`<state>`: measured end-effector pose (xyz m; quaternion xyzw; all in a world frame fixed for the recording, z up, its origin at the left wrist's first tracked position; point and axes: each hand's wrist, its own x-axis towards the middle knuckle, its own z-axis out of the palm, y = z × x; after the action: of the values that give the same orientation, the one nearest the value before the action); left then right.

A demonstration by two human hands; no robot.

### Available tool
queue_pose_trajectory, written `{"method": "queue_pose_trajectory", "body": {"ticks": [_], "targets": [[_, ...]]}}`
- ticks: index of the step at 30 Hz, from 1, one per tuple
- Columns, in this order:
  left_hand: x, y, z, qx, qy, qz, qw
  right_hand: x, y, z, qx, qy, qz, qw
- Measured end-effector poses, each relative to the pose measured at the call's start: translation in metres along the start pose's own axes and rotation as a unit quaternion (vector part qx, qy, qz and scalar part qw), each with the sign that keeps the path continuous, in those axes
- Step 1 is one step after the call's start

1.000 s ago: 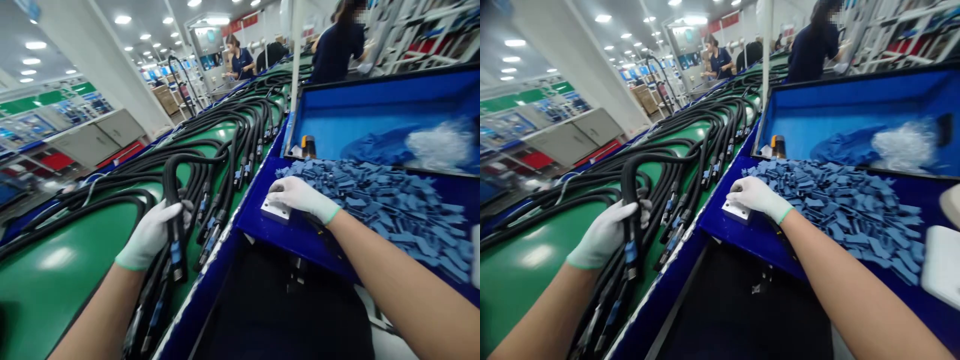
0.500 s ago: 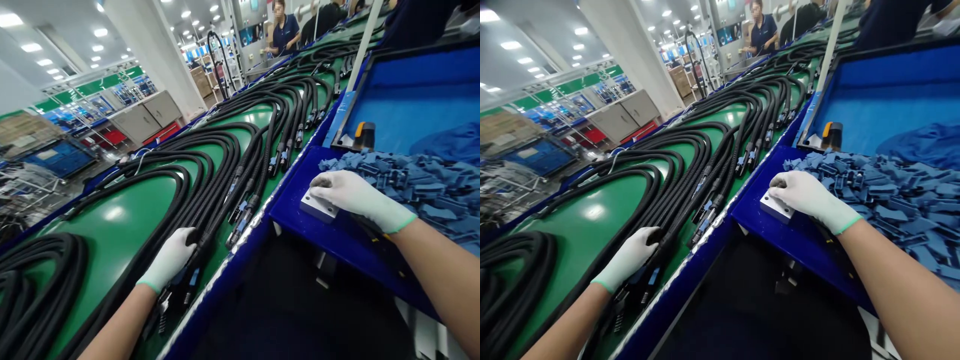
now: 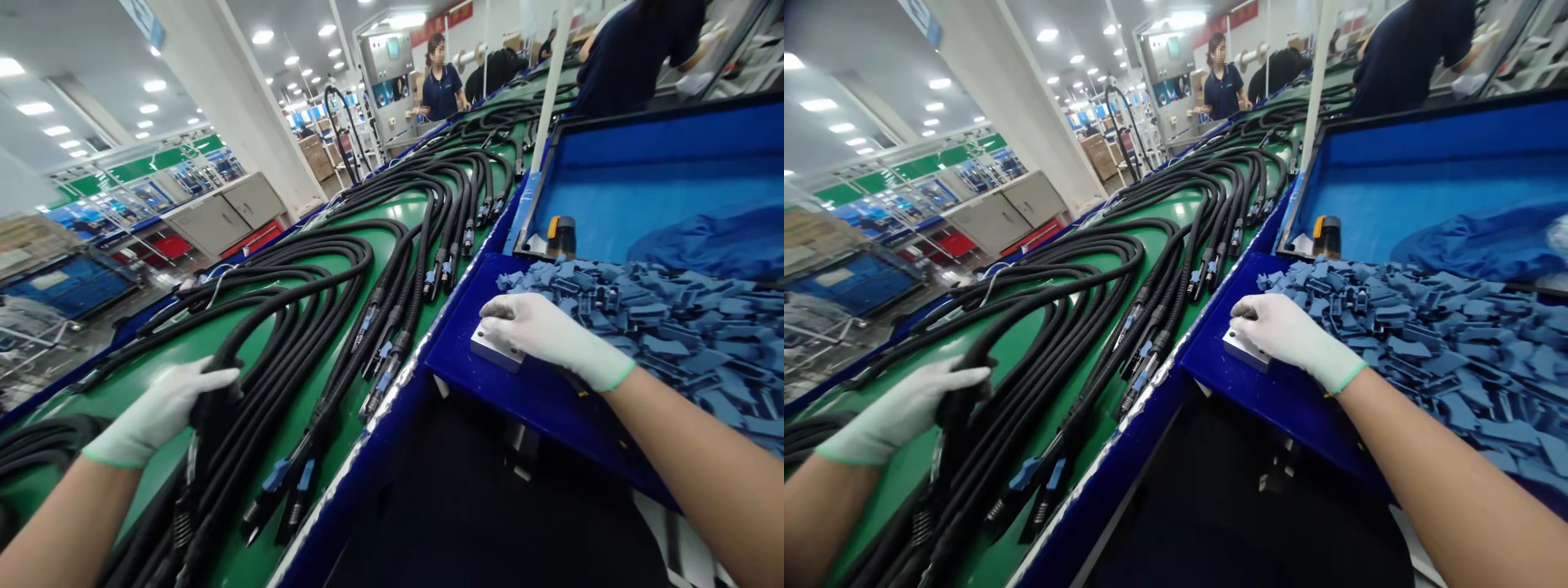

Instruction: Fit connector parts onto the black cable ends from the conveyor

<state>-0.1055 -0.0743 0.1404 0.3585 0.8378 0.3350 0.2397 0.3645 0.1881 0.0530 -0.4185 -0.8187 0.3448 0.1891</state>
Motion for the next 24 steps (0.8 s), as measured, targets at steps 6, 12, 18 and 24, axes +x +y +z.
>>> {"method": "queue_pose_trajectory", "body": {"ticks": [6, 12, 18, 24], "targets": [[-0.027, 0.083, 0.074, -0.297, -0.017, 0.080, 0.951, -0.050, -0.071, 0.049, 0.204, -0.123, -0.111, 0.965], [-0.054, 0.121, 0.183, -0.350, -0.082, 0.108, 0.927, -0.091, -0.082, 0.089, 0.381, -0.164, -0.029, 0.909], [-0.058, 0.130, 0.209, -0.282, -0.178, 0.128, 0.934, -0.124, -0.054, 0.072, 0.340, -0.053, 0.026, 0.939], [-0.059, 0.134, 0.222, -0.056, -0.046, 0.187, 0.980, -0.137, -0.046, 0.069, 0.265, 0.016, 0.011, 0.964]]}}
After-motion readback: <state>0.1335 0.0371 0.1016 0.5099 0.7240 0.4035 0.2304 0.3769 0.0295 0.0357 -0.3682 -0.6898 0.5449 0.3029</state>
